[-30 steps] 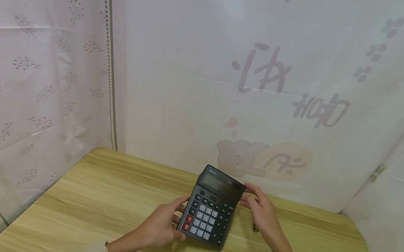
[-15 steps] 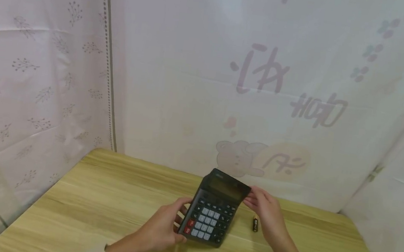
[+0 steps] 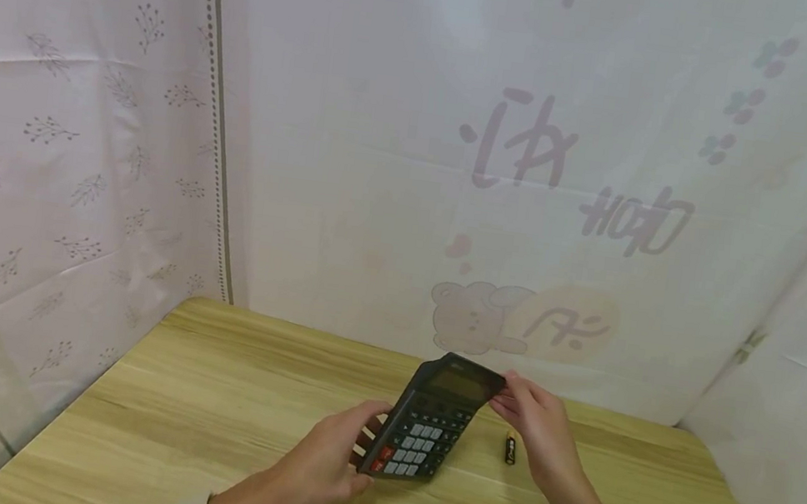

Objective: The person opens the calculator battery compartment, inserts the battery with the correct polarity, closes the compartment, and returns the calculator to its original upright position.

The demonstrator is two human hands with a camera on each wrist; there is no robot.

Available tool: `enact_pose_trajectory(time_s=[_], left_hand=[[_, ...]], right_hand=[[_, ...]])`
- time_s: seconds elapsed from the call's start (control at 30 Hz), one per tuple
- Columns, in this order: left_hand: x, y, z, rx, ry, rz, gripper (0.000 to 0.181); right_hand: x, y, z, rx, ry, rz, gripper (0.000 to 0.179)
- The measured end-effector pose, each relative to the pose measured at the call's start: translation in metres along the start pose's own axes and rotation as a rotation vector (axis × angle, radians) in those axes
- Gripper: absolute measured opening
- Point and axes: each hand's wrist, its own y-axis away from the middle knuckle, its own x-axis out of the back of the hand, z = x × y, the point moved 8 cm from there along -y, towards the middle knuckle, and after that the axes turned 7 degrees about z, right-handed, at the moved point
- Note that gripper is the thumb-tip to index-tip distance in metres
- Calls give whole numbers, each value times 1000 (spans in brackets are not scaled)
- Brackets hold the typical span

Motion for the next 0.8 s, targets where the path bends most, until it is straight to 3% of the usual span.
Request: enact_pose_trajectory(time_s=[0.23, 0.53, 0.8], left_hand=[[0, 6, 8, -100, -32, 0, 88], [2, 9, 15, -243, -74, 16, 88], [2, 13, 22, -339, -92, 34, 89]], right_hand=[[4, 6, 1, 25, 116, -13, 71], [10, 17, 4, 85, 158, -2, 53], [16, 22, 13, 46, 225, 31, 50]])
